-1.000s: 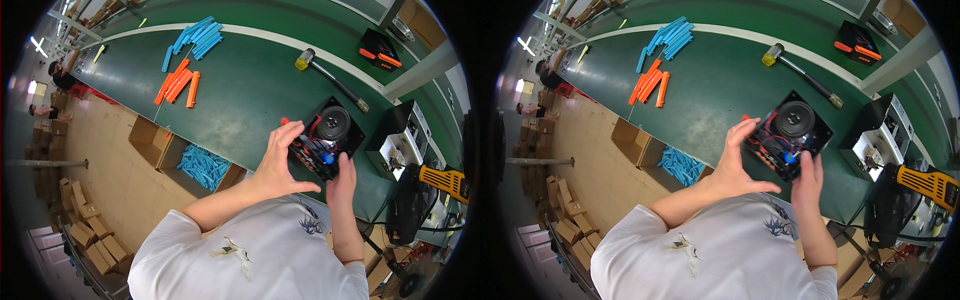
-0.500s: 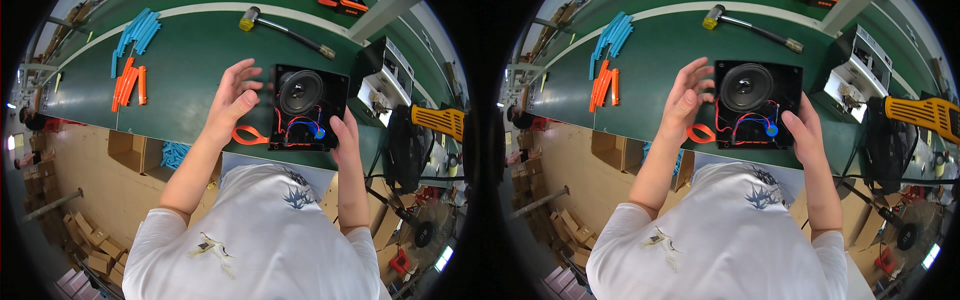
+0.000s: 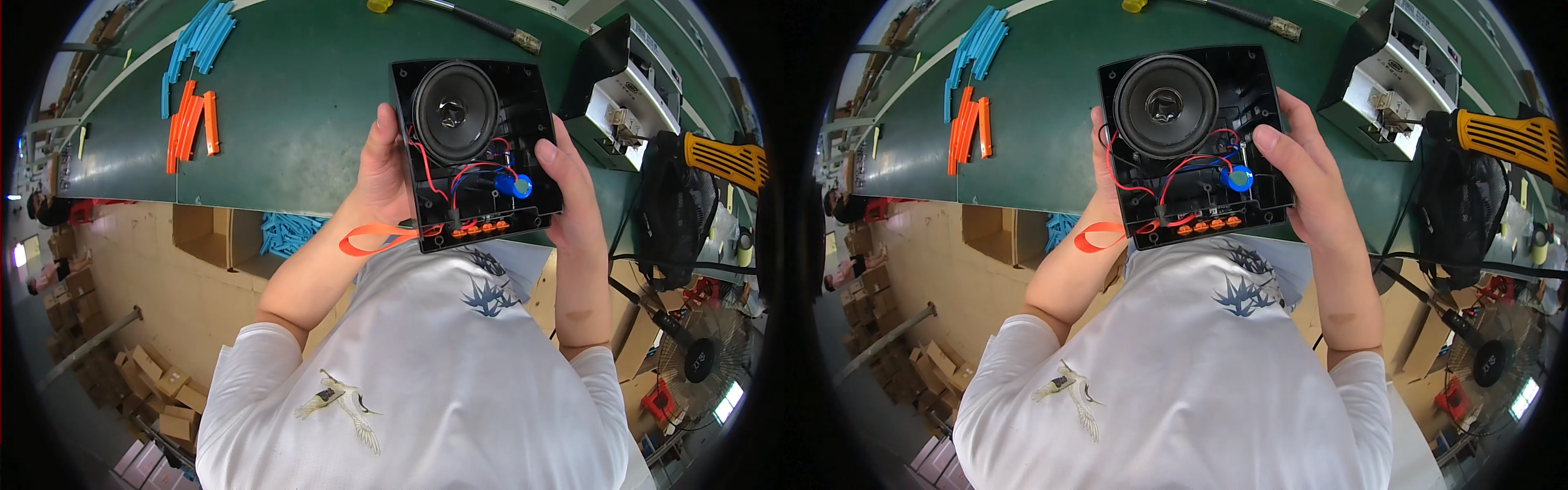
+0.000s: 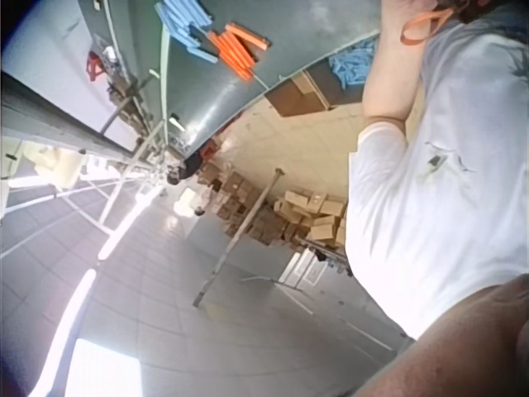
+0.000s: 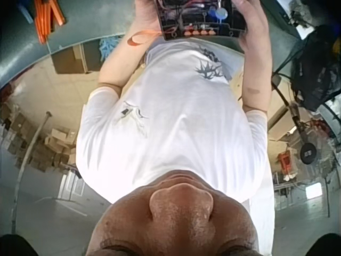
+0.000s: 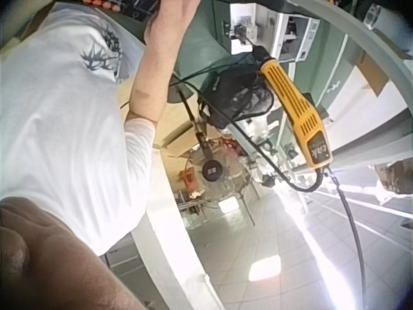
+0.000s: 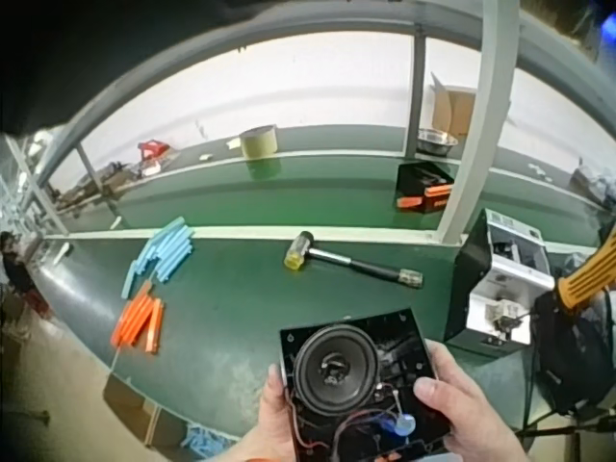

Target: Assembling internal components of a portable speaker using an electric screwdriver on a factory workshop workbench.

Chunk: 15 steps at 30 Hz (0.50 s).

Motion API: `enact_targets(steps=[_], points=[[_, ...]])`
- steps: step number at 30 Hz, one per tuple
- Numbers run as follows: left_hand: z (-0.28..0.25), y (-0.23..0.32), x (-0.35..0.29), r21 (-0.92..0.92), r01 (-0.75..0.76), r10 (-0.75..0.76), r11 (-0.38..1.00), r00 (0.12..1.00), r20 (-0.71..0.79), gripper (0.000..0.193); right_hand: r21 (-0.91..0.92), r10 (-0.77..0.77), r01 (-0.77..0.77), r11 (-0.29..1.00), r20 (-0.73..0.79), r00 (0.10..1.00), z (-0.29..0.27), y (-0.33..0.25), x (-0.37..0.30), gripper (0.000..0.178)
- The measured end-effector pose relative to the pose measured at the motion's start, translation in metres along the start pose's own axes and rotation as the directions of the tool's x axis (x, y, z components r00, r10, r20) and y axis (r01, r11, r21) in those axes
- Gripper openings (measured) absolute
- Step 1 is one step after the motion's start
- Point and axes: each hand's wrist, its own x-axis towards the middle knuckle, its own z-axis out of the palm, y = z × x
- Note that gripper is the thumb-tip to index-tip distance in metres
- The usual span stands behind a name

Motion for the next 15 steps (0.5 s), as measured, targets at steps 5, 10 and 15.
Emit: enact_targets(steps=[5,10,15], points=[[0.0,-0.003,0.0,-0.031,-0.018,0.019,0.999,1.0,0.02,0.082,0.02,0.015,-0.015,1.0,0.016,1.0,-0.001,-0.001,-0.001,0.072],[0.007,-0.004,0.0,0.086,-0.033,0.039,0.996,0.996,-0.074,0.08,0.052,0.023,-0.024,0.998,0.02,1.0,-0.004,0.005,0.001,0.072],[0.025,-0.012,0.001,0.154,-0.041,0.068,0.987,0.982,-0.174,0.08,0.068,0.05,-0.051,0.996,0.017,0.999,-0.005,0.003,-0.001,0.071]])
